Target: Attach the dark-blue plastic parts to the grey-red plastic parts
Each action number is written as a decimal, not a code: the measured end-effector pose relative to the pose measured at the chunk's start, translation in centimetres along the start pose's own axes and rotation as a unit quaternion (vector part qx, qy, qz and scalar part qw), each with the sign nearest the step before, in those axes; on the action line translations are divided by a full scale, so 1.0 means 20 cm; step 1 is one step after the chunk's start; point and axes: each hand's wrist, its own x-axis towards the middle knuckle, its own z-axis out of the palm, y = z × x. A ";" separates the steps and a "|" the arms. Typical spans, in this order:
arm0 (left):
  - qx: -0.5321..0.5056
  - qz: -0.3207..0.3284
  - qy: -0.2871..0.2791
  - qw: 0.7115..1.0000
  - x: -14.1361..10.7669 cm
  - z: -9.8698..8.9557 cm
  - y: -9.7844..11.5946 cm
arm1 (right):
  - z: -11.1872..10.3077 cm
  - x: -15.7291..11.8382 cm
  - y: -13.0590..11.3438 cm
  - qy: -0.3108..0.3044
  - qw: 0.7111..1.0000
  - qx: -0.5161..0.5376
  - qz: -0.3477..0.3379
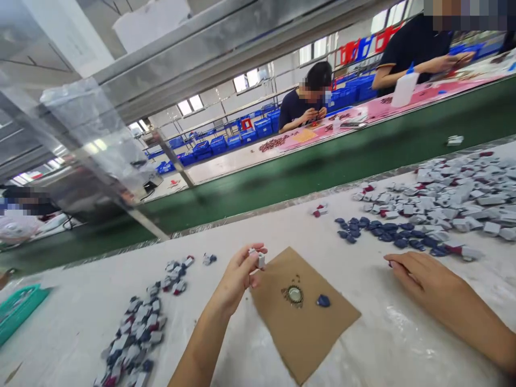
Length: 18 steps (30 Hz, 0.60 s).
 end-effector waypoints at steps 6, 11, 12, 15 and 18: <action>-0.038 -0.011 0.055 0.998 -0.23 -0.05 -0.15 | 0.12 0.09 -0.40 -0.223 0.946 0.194 0.131; -0.033 -0.013 0.061 0.998 -0.33 -0.05 -0.24 | 0.21 0.11 -0.68 -0.313 0.898 0.283 0.123; -0.032 -0.009 0.065 0.997 -0.35 -0.05 -0.25 | 0.22 0.11 -0.71 -0.315 0.905 0.265 0.107; -0.064 0.016 0.106 0.992 -0.37 -0.04 -0.29 | 0.24 0.09 -0.75 -0.320 0.926 0.187 0.073; -0.118 0.027 0.129 0.984 -0.36 0.00 -0.31 | 0.25 0.07 -0.75 -0.324 0.938 0.118 0.047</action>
